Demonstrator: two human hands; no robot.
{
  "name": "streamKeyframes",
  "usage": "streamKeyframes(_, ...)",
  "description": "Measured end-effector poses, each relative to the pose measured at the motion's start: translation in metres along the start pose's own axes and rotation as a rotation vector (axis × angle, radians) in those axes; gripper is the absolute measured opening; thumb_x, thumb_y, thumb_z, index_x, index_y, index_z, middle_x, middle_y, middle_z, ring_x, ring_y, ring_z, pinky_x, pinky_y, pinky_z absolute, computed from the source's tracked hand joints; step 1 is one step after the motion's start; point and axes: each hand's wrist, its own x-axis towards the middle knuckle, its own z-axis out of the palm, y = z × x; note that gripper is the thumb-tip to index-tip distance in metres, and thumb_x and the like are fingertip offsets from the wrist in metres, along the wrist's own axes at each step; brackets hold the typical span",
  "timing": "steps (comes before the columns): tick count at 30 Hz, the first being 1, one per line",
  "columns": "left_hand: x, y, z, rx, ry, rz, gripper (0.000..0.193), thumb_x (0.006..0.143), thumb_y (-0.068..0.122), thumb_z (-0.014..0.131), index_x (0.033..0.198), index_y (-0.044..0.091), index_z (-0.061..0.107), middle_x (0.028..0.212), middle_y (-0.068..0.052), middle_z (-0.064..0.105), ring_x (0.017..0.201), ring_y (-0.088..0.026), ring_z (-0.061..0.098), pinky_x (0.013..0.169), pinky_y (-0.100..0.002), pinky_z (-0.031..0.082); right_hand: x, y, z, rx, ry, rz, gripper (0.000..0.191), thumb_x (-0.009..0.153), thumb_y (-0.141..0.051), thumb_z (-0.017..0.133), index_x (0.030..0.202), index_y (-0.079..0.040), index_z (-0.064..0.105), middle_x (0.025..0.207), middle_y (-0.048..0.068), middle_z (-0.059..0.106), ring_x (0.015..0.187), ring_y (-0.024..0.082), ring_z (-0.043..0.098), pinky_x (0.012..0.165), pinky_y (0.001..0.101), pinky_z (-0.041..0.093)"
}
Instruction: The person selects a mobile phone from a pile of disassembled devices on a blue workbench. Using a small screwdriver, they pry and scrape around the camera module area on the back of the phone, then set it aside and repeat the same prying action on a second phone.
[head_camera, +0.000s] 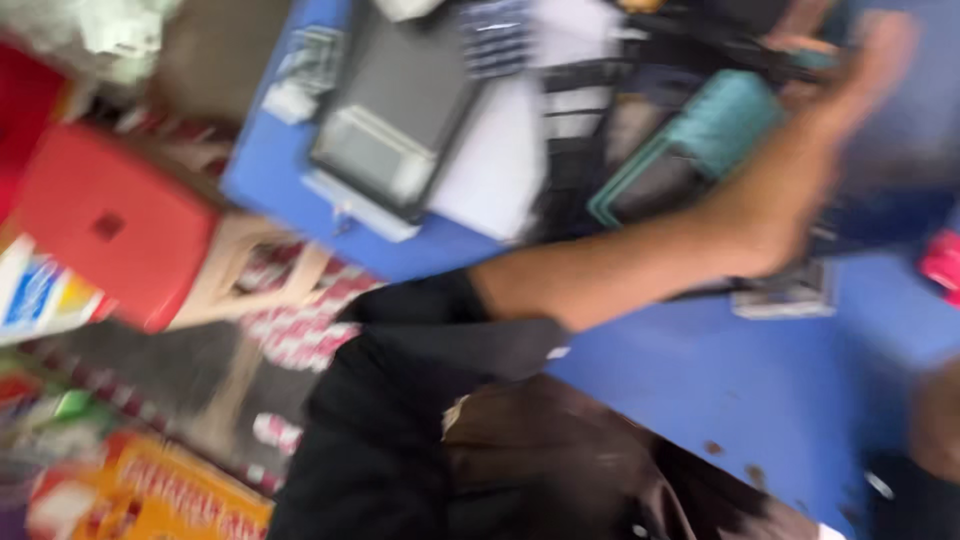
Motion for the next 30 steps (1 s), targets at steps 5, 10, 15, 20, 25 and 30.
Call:
streamKeyframes(5, -0.044, 0.064, 0.032, -0.305, -0.405, -0.074, 0.071, 0.121, 0.056, 0.031, 0.14, -0.01, 0.049, 0.127, -0.024, 0.064, 0.12, -0.029, 0.063, 0.111, -0.042, 0.049, 0.016, 0.012, -0.024, 0.14, 0.142, -0.045, 0.037, 0.126, -0.033, 0.058, 0.133, 0.003, 0.053, 0.125, 0.025, 0.064, 0.096, 0.03, 0.065, 0.086, 0.0386, 0.056)
streamKeyframes(10, -0.049, 0.095, 0.055, -0.185, -0.419, -0.168, 0.086, 0.116, 0.071, 0.033, 0.144, -0.01, 0.048, 0.13, -0.027, 0.065, 0.12, -0.029, 0.065, 0.108, -0.042, 0.055, 0.025, 0.027, -0.023, 0.301, 0.169, -0.038, 0.04, 0.124, -0.036, 0.059, 0.131, 0.003, 0.053, 0.125, 0.023, 0.065, 0.096, 0.029, 0.065, 0.088, 0.0379, 0.055)
streamKeyframes(15, -0.049, 0.096, 0.059, -0.124, -0.408, -0.219, 0.09, 0.113, 0.075, 0.033, 0.142, -0.009, 0.047, 0.134, -0.027, 0.062, 0.118, -0.026, 0.062, 0.105, -0.04, 0.055, 0.033, 0.028, -0.026, 0.275, 0.141, -0.075, 0.046, 0.119, -0.044, 0.056, 0.135, 0.0, 0.054, 0.133, 0.018, 0.065, 0.105, 0.025, 0.065, 0.092, 0.0346, 0.055)
streamKeyframes(20, -0.05, 0.094, 0.061, -0.035, -0.363, -0.236, 0.091, 0.111, 0.074, 0.034, 0.146, -0.009, 0.05, 0.134, -0.028, 0.064, 0.118, -0.029, 0.067, 0.105, -0.042, 0.058, 0.043, 0.014, -0.024, 0.121, 0.106, -0.14, 0.05, 0.118, -0.044, 0.059, 0.143, -0.001, 0.054, 0.14, 0.02, 0.064, 0.109, 0.026, 0.066, 0.09, 0.0329, 0.053)
streamKeyframes(25, -0.052, 0.1, 0.063, -0.046, -0.38, -0.24, 0.09, 0.11, 0.073, 0.037, 0.148, -0.007, 0.047, 0.137, -0.026, 0.062, 0.118, -0.028, 0.067, 0.102, -0.043, 0.059, 0.053, -0.012, -0.017, -0.046, 0.041, -0.112, 0.049, 0.122, -0.043, 0.053, 0.146, 0.0, 0.051, 0.133, 0.02, 0.067, 0.103, 0.022, 0.063, 0.09, 0.0314, 0.05)
streamKeyframes(30, -0.053, 0.104, 0.062, -0.073, -0.39, -0.197, 0.09, 0.112, 0.072, 0.039, 0.15, -0.009, 0.045, 0.139, -0.026, 0.061, 0.119, -0.029, 0.067, 0.102, -0.041, 0.058, 0.06, -0.025, -0.018, -0.035, -0.094, -0.154, 0.053, 0.121, -0.047, 0.046, 0.149, -0.002, 0.044, 0.136, 0.021, 0.064, 0.115, 0.023, 0.066, 0.102, 0.0326, 0.054)
